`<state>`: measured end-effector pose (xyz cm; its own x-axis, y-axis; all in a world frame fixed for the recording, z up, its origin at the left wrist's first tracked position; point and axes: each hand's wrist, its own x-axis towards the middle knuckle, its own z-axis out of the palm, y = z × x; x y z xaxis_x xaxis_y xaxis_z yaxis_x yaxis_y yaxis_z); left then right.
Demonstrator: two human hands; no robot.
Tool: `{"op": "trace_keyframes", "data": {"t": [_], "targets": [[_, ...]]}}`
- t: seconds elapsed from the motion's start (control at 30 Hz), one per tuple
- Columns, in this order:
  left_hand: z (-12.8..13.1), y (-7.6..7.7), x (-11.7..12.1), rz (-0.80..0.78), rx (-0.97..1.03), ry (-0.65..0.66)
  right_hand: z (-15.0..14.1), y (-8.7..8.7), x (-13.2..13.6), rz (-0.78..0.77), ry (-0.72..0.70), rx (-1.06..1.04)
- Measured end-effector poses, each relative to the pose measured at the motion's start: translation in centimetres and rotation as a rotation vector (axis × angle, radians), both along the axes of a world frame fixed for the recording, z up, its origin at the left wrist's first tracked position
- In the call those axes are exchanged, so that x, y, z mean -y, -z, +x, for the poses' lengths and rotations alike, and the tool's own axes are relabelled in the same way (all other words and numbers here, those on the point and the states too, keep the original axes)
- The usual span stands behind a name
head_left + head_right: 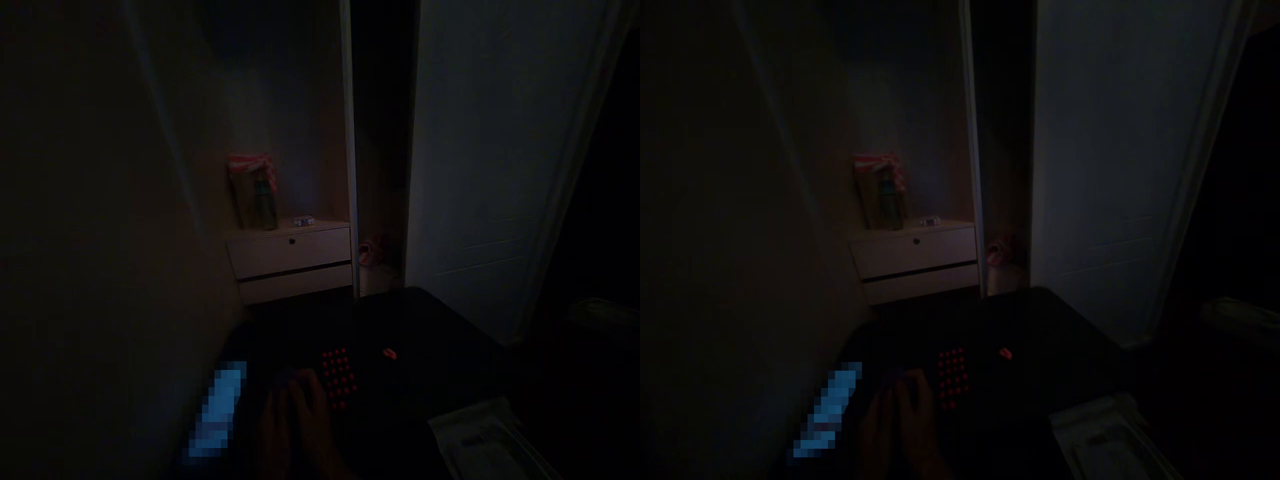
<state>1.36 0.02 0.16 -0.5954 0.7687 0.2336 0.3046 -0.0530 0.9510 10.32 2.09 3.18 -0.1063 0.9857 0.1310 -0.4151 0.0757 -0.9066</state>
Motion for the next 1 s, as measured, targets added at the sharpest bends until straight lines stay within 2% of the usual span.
{"op": "trace_keyframes", "data": {"t": [0.13,0.37,0.6,0.73,0.87,1.0], "targets": [[-0.1,0.1,0.1,-0.003,0.033,-0.036,0.0,0.2,0.1,-0.015,-0.005,-0.026],[0.2,-0.6,0.4,0.020,0.027,-0.009,0.4,0.1,0.1,-0.001,0.028,-0.001],[1.0,-1.3,0.3,-0.048,0.020,-0.016,0.2,0.1,-0.1,-0.015,0.015,-0.033],[0.9,-1.2,0.2,-0.014,-0.001,0.005,0.1,0.3,-0.2,-0.011,0.010,-0.034],[0.6,-0.9,0.3,0.006,-0.017,0.025,0.0,0.4,-0.1,-0.065,0.017,-0.039],[0.8,-1.4,0.4,0.016,-0.018,0.056,-0.2,0.7,-0.3,-0.109,0.057,-0.063]]}}
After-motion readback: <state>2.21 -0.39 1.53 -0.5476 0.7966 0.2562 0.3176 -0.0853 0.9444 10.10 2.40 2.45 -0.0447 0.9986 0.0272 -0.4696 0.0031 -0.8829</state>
